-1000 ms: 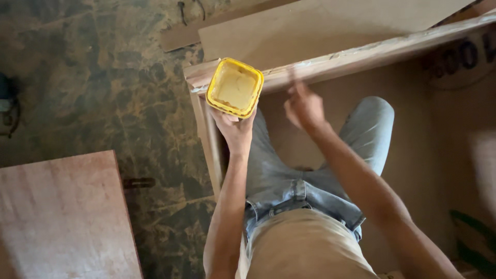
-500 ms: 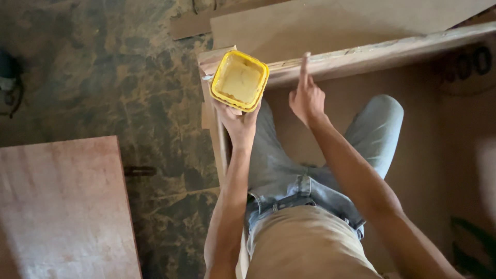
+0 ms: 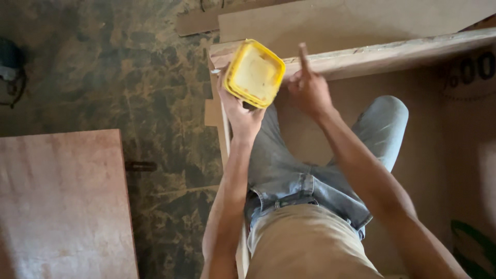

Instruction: The person applies glue from a yellow container onto the top edge of a wooden frame using their finger.

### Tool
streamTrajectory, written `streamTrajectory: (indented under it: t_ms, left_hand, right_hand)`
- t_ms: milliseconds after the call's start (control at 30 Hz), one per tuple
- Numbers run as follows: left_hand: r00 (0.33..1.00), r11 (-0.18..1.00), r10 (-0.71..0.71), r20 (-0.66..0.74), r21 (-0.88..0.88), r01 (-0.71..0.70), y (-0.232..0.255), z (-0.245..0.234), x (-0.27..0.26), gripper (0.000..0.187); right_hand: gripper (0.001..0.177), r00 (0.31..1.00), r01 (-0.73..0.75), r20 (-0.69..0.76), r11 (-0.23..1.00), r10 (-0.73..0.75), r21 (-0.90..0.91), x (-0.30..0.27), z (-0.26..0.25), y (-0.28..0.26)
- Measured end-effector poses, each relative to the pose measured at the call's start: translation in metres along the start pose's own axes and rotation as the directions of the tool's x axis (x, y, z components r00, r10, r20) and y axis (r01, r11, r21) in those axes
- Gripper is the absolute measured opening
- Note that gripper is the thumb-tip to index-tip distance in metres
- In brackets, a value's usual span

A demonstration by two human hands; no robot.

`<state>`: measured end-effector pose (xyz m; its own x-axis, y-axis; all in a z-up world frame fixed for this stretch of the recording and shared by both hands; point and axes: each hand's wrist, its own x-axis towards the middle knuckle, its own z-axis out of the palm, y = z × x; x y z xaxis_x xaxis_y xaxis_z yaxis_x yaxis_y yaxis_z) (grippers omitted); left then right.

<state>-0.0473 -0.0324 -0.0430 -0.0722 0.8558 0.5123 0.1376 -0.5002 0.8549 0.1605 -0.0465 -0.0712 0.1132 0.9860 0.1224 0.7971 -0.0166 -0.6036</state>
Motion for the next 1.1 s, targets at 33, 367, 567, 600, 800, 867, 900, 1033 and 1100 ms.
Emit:
streamTrajectory:
  t_ms: [33,367,567,600,800,867,900,1033,1100]
  left_hand:
    - [1.0,1.0,0.004,-0.003,-0.001,-0.004,0.002,-0.002,0.005,0.103]
    - [0.927,0.919,0.173,0.333,0.285,-0.273,-0.008,-0.023,0.03,0.095]
    - [0.907,0.849,0.279,0.315,0.36,-0.387,-0.009,-0.014,0.03,0.101]
    - [0.911,0.843,0.258,0.321,0.386,-0.375,-0.009,-0.011,0.03,0.103]
    - [0.989,0.947,0.117,0.096,0.288,-0.14,0.017,0.007,0.019,0.108]
    - [0.998,0.973,0.043,0.05,0.226,-0.053,0.028,0.015,0.019,0.105]
    - [0.999,0.986,-0.043,0.01,0.165,0.04,0.033,0.018,0.018,0.102]
    - [0.988,0.976,-0.156,-0.022,0.15,0.157,0.041,0.029,0.023,0.097]
    - [0.99,0.979,-0.141,-0.02,0.148,0.143,0.043,0.03,0.024,0.096]
  right_hand:
    - [0.09,0.998,0.033,-0.066,0.986,-0.023,0.162,-0.004,-0.016,-0.008]
    - [0.073,0.848,0.503,0.27,0.853,-0.457,-0.139,0.004,-0.128,-0.127]
    - [0.081,0.824,0.537,0.464,0.709,-0.325,-0.457,0.019,-0.106,-0.132]
    - [0.079,0.819,0.489,0.5,0.8,-0.283,-0.348,0.018,-0.106,-0.131]
    - [0.078,0.887,-0.054,0.444,0.926,-0.127,0.374,0.004,-0.126,-0.109]
    - [0.074,0.873,-0.217,0.481,0.82,-0.079,0.529,0.0,-0.122,-0.091]
    - [0.068,0.893,-0.241,0.433,0.686,-0.12,0.687,-0.003,-0.118,-0.082]
    - [0.06,0.929,-0.213,0.302,0.354,-0.217,0.911,-0.016,-0.102,-0.054]
    - [0.058,0.928,-0.223,0.3,0.314,-0.222,0.923,-0.023,-0.095,-0.044]
